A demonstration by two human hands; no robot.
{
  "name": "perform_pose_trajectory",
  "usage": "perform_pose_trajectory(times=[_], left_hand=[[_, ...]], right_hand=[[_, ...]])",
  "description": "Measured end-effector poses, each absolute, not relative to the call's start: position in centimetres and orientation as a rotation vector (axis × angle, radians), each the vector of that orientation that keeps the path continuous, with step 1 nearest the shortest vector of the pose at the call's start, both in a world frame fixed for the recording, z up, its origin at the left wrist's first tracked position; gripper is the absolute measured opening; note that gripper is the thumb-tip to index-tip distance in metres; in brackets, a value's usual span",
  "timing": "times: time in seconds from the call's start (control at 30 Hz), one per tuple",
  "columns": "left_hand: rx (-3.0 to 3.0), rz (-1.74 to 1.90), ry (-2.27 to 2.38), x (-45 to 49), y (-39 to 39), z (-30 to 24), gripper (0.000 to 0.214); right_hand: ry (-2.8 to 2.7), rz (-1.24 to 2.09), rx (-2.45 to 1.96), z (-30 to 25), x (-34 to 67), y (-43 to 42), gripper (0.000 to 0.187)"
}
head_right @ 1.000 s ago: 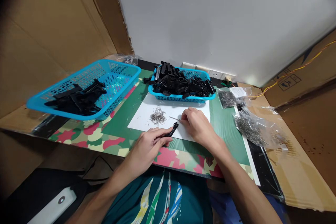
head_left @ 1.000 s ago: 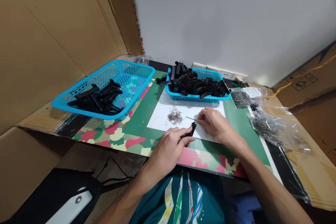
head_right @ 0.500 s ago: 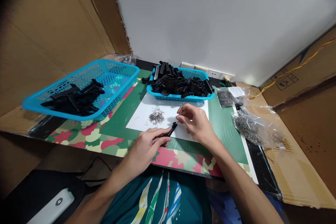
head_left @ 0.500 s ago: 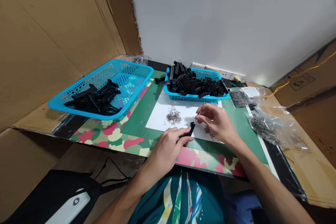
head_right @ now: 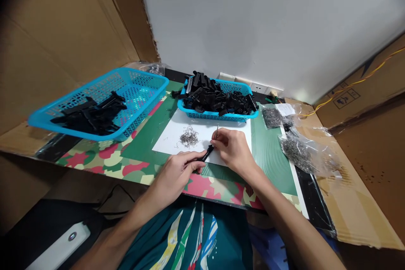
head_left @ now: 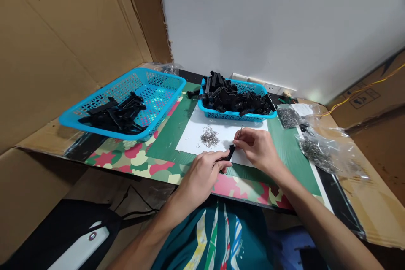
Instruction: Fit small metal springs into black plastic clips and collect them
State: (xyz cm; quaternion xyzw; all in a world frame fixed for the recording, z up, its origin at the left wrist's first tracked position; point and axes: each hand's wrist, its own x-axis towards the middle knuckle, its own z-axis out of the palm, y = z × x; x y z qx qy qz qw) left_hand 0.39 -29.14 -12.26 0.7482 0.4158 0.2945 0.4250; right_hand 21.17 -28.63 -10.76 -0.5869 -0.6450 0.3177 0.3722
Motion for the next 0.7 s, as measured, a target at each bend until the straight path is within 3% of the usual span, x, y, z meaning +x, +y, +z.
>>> perform_pose_trajectory(times=[0.17,0.37,0.57,0.7], left_hand=[[1.838,0.724,1.013,0.5,-29.3,-11.6,0.024],[1.576,1.024,1.017,-0.4,-29.0,-11.9,0.029],[1.378,1.308,1.023,-1.3,-28.3,-12.2,0.025],[1.375,1.316,0.969,-1.1,-28.4,-12.2,0.022]], right_hand=[[-1.641,0.802,-1.451,-11.2,21.3,-28.5,0.009],[-1.944,0.505,-1.571,-10.8,23.0,-28.0,0.030],[-2.271,0.225,-1.706,-10.1,23.1,-27.6,0.026],[-2.180,0.367,-1.600,-10.0,21.5,-26.8,0.018]])
